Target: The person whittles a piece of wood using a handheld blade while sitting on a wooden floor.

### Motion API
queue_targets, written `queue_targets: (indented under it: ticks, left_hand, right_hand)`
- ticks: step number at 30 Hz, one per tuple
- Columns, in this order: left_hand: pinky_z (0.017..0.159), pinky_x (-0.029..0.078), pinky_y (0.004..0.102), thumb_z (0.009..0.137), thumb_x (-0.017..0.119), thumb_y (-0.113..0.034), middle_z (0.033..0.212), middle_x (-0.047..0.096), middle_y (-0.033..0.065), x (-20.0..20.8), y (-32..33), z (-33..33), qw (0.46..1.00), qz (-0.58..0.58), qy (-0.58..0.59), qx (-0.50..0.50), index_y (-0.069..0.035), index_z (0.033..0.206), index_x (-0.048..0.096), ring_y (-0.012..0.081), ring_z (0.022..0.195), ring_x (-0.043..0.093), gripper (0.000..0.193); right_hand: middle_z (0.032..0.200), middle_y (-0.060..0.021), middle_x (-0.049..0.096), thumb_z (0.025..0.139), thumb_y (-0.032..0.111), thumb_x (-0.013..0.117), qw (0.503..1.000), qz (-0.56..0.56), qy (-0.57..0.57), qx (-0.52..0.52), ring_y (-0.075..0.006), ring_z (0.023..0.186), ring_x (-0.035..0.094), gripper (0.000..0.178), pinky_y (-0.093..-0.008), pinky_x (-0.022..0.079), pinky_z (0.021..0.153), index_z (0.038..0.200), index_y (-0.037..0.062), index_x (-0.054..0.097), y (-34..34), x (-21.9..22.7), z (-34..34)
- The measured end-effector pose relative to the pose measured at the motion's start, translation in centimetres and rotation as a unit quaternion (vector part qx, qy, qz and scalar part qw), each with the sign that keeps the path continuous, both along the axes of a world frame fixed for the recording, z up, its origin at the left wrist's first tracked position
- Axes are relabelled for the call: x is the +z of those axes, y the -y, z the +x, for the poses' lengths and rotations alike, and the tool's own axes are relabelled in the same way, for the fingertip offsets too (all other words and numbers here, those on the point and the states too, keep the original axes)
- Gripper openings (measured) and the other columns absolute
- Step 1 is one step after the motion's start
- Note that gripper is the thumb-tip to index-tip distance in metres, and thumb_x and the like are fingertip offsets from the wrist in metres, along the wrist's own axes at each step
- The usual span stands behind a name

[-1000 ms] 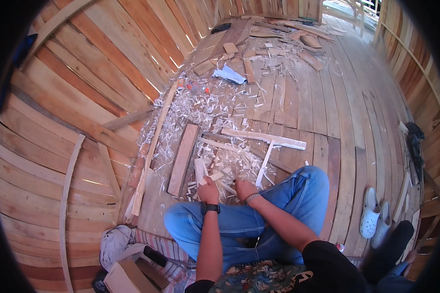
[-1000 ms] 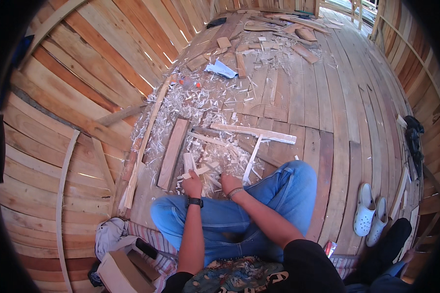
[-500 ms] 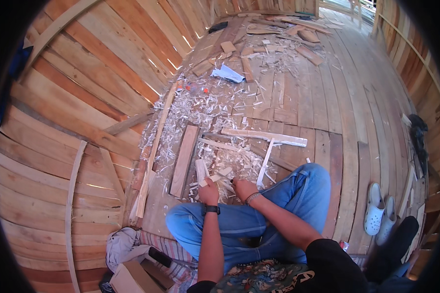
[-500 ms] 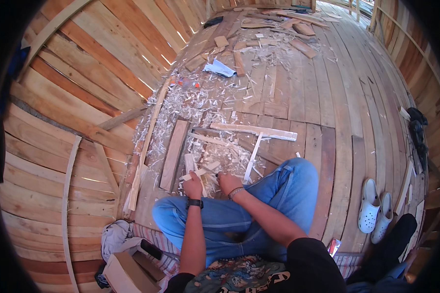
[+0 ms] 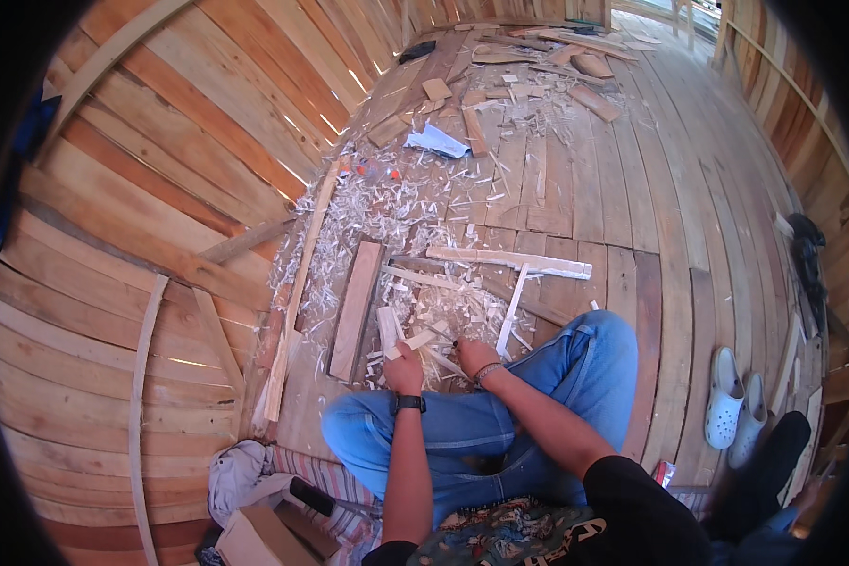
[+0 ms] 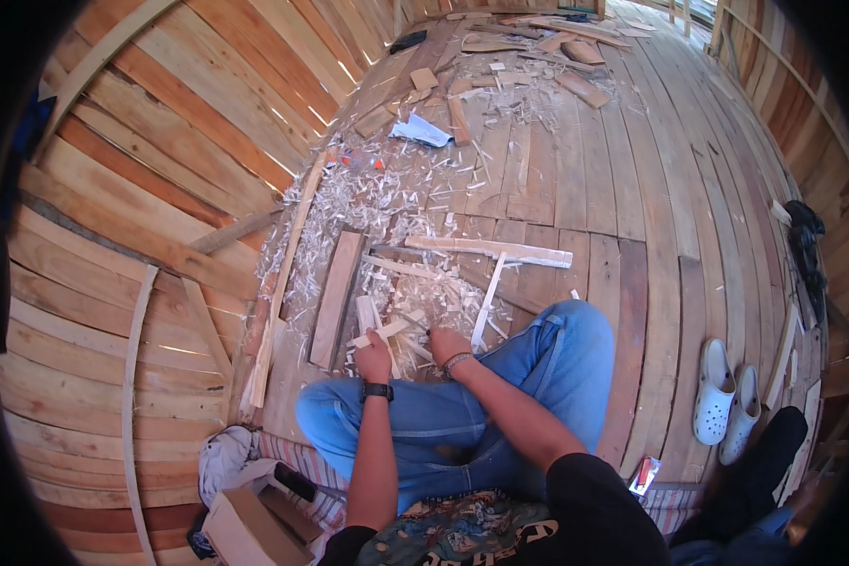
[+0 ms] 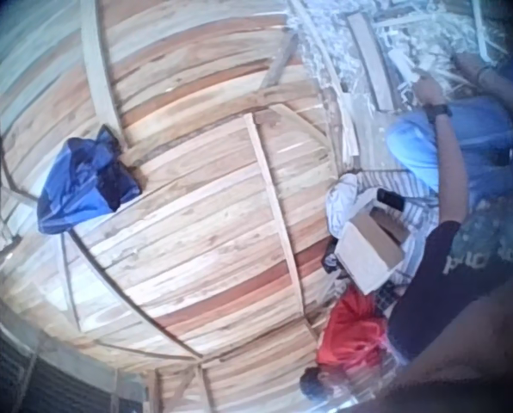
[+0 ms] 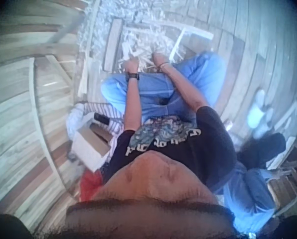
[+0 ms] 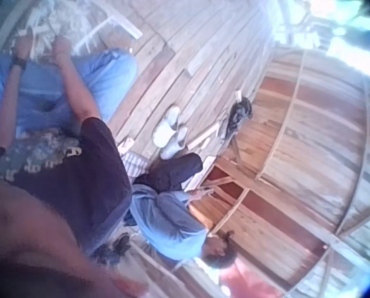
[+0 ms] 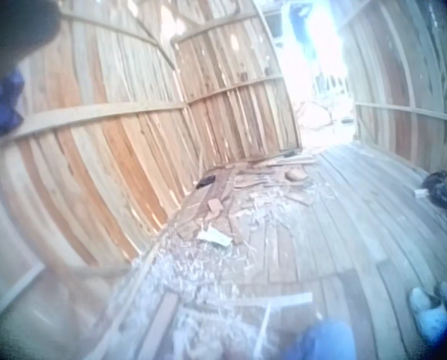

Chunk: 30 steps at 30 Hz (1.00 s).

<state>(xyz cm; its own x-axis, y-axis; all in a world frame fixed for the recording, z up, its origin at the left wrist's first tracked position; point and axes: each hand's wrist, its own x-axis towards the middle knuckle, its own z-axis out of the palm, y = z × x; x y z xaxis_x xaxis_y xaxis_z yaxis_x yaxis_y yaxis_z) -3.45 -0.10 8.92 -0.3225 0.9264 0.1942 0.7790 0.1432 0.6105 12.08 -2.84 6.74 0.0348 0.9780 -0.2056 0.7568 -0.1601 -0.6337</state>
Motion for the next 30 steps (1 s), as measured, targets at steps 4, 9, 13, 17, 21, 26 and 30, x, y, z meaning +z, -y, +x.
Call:
queue_targets:
  ticks: [4,9,13,17,21,26,30]
  left_hand:
    - [0.059,0.045,0.0531,0.090,0.039,-0.035,0.073,0.062,0.0246,0.1,0.1,0.2,1.000,0.019,-0.016,-0.002,0.000,0.081,0.065,0.0434,0.067,0.059,0.044]
    - [0.059,0.045,0.0532,0.090,0.039,-0.033,0.073,0.062,0.0240,-0.2,0.1,-0.2,1.000,-0.004,-0.002,0.011,-0.001,0.081,0.066,0.0434,0.067,0.059,0.042]
    - [0.059,0.045,0.0531,0.090,0.039,-0.033,0.074,0.062,0.0238,-0.4,0.7,0.2,0.999,-0.002,-0.040,-0.013,-0.001,0.081,0.066,0.0431,0.067,0.059,0.042]
    - [0.059,0.045,0.0527,0.090,0.039,-0.033,0.073,0.062,0.0230,-0.5,0.6,-0.5,1.000,0.001,-0.026,0.003,-0.001,0.083,0.066,0.0431,0.066,0.059,0.042]
    - [0.060,0.045,0.0530,0.090,0.040,-0.034,0.073,0.062,0.0231,-0.6,0.1,0.0,1.000,0.004,-0.008,0.012,-0.001,0.084,0.065,0.0435,0.066,0.059,0.042]
    - [0.064,0.046,0.0509,0.090,0.039,-0.037,0.076,0.063,0.0246,0.2,-0.1,0.1,1.000,-0.024,-0.011,0.015,0.002,0.081,0.065,0.0433,0.073,0.060,0.048]
    - [0.066,0.046,0.0509,0.090,0.039,-0.037,0.077,0.063,0.0252,0.0,0.5,0.1,1.000,-0.011,-0.004,0.018,0.002,0.081,0.066,0.0432,0.074,0.060,0.048]
  right_hand:
    - [0.081,-0.0232,0.063,0.085,0.026,0.052,1.000,0.022,0.003,0.020,-0.0388,0.076,0.063,0.023,-0.0479,0.051,0.067,0.092,0.0053,0.058,0.0,0.4,-1.2]
    - [0.079,-0.0233,0.063,0.085,0.024,0.052,1.000,0.020,0.008,0.013,-0.0382,0.076,0.063,0.022,-0.0478,0.051,0.068,0.088,0.0031,0.059,0.0,0.9,-1.3]
    - [0.077,-0.0232,0.063,0.084,0.021,0.051,1.000,0.011,0.013,-0.007,-0.0380,0.075,0.063,0.020,-0.0478,0.051,0.065,0.091,0.0033,0.058,0.3,-0.8,0.0]
    - [0.077,-0.0226,0.063,0.084,0.020,0.051,0.998,0.030,0.000,0.046,-0.0376,0.073,0.063,0.019,-0.0466,0.051,0.063,0.092,0.0039,0.058,0.9,1.8,-1.9]
    - [0.082,-0.0205,0.064,0.084,0.022,0.052,1.000,0.005,0.018,0.005,-0.0369,0.076,0.064,0.020,-0.0459,0.052,0.066,0.091,0.0041,0.058,0.1,-1.0,-0.5]
    - [0.084,-0.0221,0.064,0.085,0.027,0.053,1.000,-0.010,0.022,0.011,-0.0373,0.079,0.064,0.025,-0.0464,0.052,0.067,0.098,0.0058,0.058,-0.3,-0.1,-0.5]
    - [0.086,-0.0217,0.064,0.085,0.025,0.052,1.000,-0.020,0.005,-0.005,-0.0372,0.080,0.063,0.024,-0.0465,0.052,0.069,0.096,0.0056,0.059,0.2,-1.1,-0.8]
